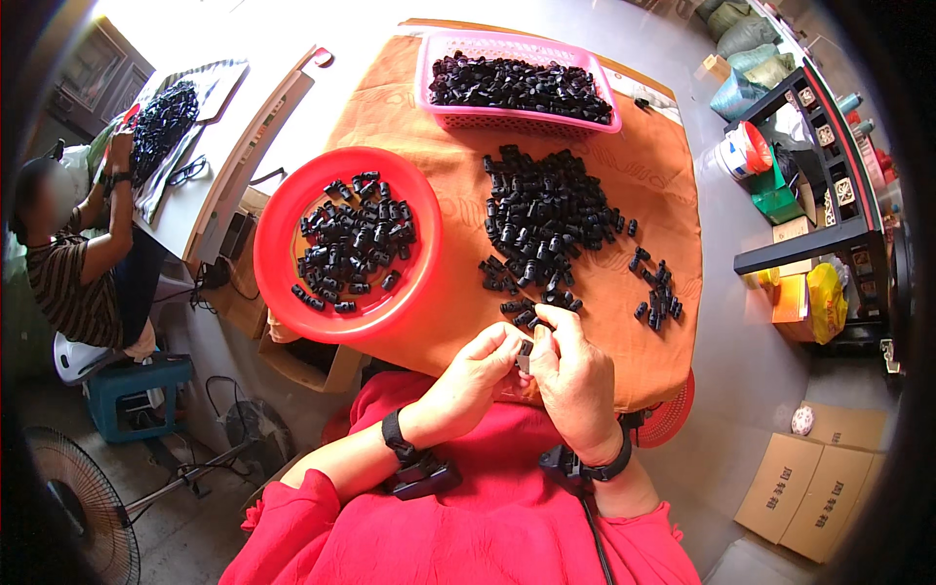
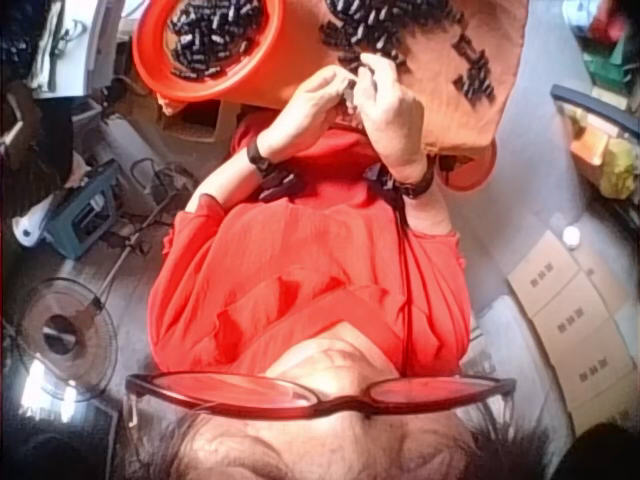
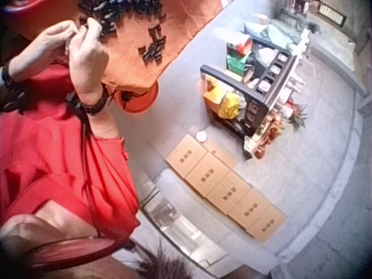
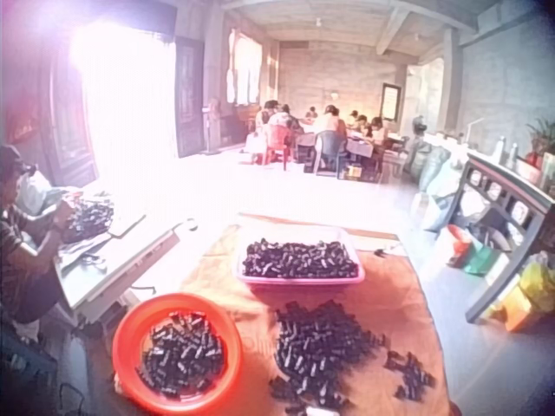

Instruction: Assembling small black plastic components at a work table in a manufacturing facility.

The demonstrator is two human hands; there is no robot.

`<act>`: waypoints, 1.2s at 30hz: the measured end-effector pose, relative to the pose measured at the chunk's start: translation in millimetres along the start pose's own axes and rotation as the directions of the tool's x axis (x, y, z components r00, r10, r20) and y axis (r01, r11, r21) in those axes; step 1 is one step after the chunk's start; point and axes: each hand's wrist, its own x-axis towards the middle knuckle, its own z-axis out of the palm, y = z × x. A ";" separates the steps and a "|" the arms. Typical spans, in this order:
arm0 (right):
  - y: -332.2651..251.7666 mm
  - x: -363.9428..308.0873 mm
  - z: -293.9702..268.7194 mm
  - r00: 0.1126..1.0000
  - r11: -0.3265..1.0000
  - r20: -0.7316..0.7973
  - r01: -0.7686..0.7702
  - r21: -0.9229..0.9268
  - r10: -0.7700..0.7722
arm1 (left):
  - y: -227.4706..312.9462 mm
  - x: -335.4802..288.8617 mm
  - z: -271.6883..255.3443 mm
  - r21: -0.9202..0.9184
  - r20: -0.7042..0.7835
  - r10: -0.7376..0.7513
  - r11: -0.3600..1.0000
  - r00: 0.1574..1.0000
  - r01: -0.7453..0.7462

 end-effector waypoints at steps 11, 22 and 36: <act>-0.6 -2.8 6.8 0.996 1.000 -0.091 -0.006 -0.011 0.005 | 1.5 -2.7 2.1 0.003 0.008 0.003 1.000 1.000 -0.003; 6.6 -2.9 -4.3 0.991 1.000 -0.132 0.017 0.022 -0.014 | 10.5 -7.2 1.7 0.001 -0.033 -0.096 0.995 0.995 0.096; 2.9 -4.7 0.7 0.998 0.999 -0.049 0.034 -0.043 -0.036 | 7.3 -5.0 0.1 -0.027 0.029 -0.088 0.996 0.996 0.089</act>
